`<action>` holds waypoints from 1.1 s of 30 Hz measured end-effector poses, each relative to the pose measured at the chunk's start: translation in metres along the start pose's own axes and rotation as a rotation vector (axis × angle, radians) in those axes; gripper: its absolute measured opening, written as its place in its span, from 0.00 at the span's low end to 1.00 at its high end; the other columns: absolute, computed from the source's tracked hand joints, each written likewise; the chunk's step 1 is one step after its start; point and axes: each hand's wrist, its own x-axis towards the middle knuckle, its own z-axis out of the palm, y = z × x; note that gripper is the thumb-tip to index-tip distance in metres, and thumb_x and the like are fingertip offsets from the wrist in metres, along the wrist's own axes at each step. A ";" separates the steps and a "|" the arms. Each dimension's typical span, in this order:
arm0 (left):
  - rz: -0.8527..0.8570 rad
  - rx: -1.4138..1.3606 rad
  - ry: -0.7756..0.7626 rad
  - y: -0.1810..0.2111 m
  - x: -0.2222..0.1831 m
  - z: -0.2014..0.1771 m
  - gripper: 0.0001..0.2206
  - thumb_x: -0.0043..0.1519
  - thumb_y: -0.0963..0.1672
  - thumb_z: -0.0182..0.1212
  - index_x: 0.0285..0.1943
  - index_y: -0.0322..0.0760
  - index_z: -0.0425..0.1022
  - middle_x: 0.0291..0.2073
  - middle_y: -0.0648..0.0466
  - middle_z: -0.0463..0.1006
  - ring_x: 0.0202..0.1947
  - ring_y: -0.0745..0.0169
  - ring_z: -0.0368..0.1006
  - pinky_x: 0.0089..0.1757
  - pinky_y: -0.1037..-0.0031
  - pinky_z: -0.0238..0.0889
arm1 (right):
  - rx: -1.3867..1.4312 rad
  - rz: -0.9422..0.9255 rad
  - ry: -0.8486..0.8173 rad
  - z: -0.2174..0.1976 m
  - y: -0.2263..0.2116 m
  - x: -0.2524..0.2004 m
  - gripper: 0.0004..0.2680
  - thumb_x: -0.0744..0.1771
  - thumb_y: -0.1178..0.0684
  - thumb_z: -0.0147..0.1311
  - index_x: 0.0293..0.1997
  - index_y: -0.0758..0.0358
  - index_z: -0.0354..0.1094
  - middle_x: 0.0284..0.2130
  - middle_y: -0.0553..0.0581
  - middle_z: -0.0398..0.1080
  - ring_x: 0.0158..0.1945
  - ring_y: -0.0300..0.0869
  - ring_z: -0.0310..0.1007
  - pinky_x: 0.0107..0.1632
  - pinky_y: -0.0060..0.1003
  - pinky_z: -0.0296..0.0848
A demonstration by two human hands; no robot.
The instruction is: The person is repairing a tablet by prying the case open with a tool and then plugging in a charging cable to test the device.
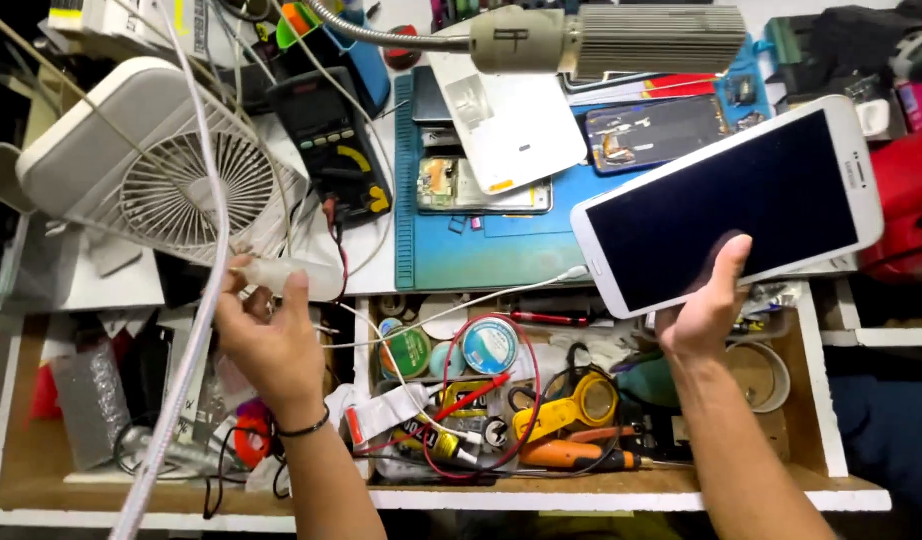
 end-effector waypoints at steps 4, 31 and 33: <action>-0.080 -0.038 -0.068 0.005 -0.015 0.010 0.21 0.64 0.37 0.68 0.63 0.34 0.65 0.53 0.37 0.70 0.48 0.39 0.77 0.46 0.59 0.75 | -0.036 -0.061 -0.051 -0.022 0.021 0.016 0.15 0.73 0.39 0.42 0.64 0.48 0.66 0.56 0.53 0.74 0.58 0.39 0.77 0.70 0.41 0.75; 0.129 0.389 -0.125 -0.025 0.016 0.070 0.26 0.52 0.43 0.81 0.57 0.36 0.71 0.42 0.45 0.79 0.41 0.45 0.80 0.37 0.66 0.77 | 0.022 -0.120 -0.098 0.005 0.004 0.007 0.15 0.74 0.42 0.39 0.70 0.46 0.59 0.58 0.51 0.71 0.60 0.40 0.74 0.70 0.45 0.73; 0.105 0.402 -0.133 -0.018 0.015 0.068 0.31 0.50 0.43 0.82 0.60 0.37 0.68 0.44 0.45 0.78 0.42 0.44 0.79 0.38 0.61 0.77 | 0.019 -0.128 -0.087 -0.019 0.026 0.022 0.15 0.74 0.42 0.39 0.70 0.45 0.59 0.58 0.50 0.72 0.59 0.39 0.74 0.69 0.44 0.73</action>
